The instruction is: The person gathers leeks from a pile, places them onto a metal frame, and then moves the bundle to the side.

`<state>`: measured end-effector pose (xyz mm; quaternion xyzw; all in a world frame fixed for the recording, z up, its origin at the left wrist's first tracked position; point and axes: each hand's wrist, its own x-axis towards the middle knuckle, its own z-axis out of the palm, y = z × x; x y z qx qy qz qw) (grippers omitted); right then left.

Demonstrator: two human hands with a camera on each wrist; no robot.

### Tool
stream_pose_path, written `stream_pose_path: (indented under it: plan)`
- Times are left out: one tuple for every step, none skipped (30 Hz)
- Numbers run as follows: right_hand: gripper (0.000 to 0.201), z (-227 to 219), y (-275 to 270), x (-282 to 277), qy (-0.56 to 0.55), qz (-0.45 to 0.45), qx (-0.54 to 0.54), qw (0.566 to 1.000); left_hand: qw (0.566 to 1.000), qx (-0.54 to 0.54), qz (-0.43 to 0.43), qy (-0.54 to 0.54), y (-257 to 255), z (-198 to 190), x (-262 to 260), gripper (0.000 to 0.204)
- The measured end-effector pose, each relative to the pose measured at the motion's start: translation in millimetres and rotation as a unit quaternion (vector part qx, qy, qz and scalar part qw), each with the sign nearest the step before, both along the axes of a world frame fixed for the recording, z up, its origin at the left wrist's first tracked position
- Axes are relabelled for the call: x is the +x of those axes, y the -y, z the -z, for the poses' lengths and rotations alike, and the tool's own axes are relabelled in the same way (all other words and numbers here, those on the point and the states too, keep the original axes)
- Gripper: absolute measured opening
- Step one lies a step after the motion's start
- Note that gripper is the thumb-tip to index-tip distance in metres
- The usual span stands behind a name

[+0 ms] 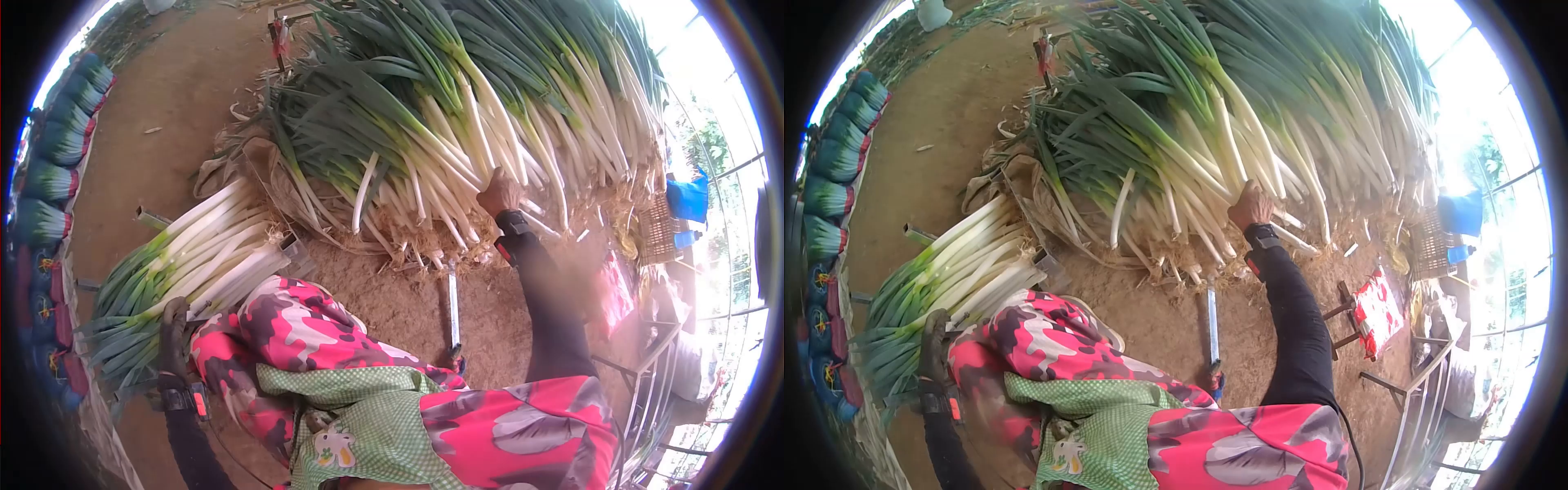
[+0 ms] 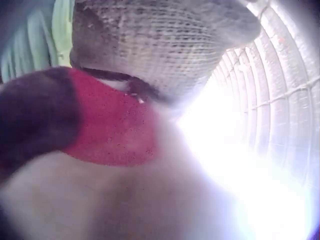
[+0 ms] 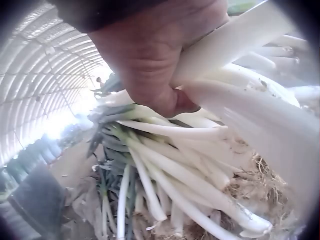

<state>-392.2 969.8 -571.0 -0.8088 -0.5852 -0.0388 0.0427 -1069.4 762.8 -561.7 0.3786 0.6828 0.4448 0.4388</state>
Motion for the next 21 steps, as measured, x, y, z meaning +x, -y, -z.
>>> stream_pose_path:
  plan:
    - [0.061, -9, 5, -1, -0.025, -0.015, -0.006, 1.000, 1.000, -0.002, 0.005, -0.024, -6, 1, -8, 0.033]
    - [0.062, -15, 11, -2, -0.049, -0.030, -0.013, 0.998, 0.999, -0.005, 0.011, -0.047, -16, 6, -23, 0.033]
    - [0.063, -19, 18, -2, -0.073, -0.046, -0.021, 0.996, 0.997, -0.009, 0.016, -0.069, -24, 6, -31, 0.032]
    - [0.063, -15, 24, -2, -0.163, -0.061, -0.048, 0.983, 0.996, 0.025, 0.007, -0.089, -27, -25, -2, 0.031]
    - [0.063, -13, 33, -3, -0.249, -0.073, -0.077, 0.963, 0.993, 0.057, 0.000, -0.106, -28, -68, 42, 0.029]
    - [0.062, -10, 42, -5, -0.333, -0.085, -0.106, 0.933, 0.986, 0.101, 0.031, -0.127, -26, -96, 77, 0.029]
    - [0.062, -10, 48, -9, -0.413, -0.098, -0.131, 0.896, 0.976, 0.149, 0.061, -0.148, -25, -115, 110, 0.028]
    - [0.059, -36, 73, -33, -0.431, -0.120, -0.114, 0.887, 0.977, 0.162, 0.085, -0.107, -27, -121, 139, 0.028]
    - [0.051, -36, 84, -35, -0.410, -0.234, -0.104, 0.876, 0.977, 0.173, 0.110, -0.066, -27, -124, 165, 0.027]
    - [0.045, -37, 95, -37, -0.390, -0.342, -0.085, 0.851, 0.975, 0.144, 0.166, 0.023, -26, -122, 191, 0.029]
    - [0.041, -76, 115, -63, -0.635, -0.102, -0.219, 0.734, 0.961, 0.102, 0.192, 0.172, -25, -115, 223, 0.033]
    - [0.041, -73, 126, -64, -0.672, -0.083, -0.214, 0.704, 0.937, 0.109, 0.281, 0.176, -25, -97, 240, 0.038]
    - [0.042, -68, 139, -64, -0.708, -0.063, -0.208, 0.672, 0.918, 0.093, 0.321, 0.215, -18, -108, 274, 0.043]
    - [0.043, -64, 151, -64, -0.742, -0.043, -0.201, 0.638, 0.878, 0.018, 0.370, 0.305, -27, -87, 291, 0.051]
    - [0.045, -72, 169, -66, -0.748, -0.067, -0.188, 0.633, 0.878, -0.012, 0.370, 0.303, -25, -79, 314, 0.054]
    - [0.047, -91, 189, -69, -0.753, -0.090, -0.174, 0.628, 0.878, -0.042, 0.370, 0.301, -24, -74, 335, 0.057]
    - [0.049, -106, 206, -69, -0.759, -0.109, -0.158, 0.623, 0.858, -0.051, 0.374, 0.350, -26, -68, 351, 0.057]
    - [0.059, -112, 218, -66, -0.775, -0.114, -0.158, 0.601, 0.834, -0.061, 0.376, 0.399, -30, -62, 365, 0.057]
    - [0.062, -128, 234, -70, -0.761, -0.118, -0.175, 0.613, 0.809, -0.071, 0.376, 0.447, -35, -56, 377, 0.058]
    - [0.066, -148, 251, -79, -0.747, -0.124, -0.191, 0.625, 0.753, -0.064, 0.350, 0.553, -45, -49, 389, 0.059]
    - [0.069, -157, 263, -85, -0.733, -0.129, -0.206, 0.635, 0.688, -0.058, 0.319, 0.650, -55, -41, 400, 0.059]
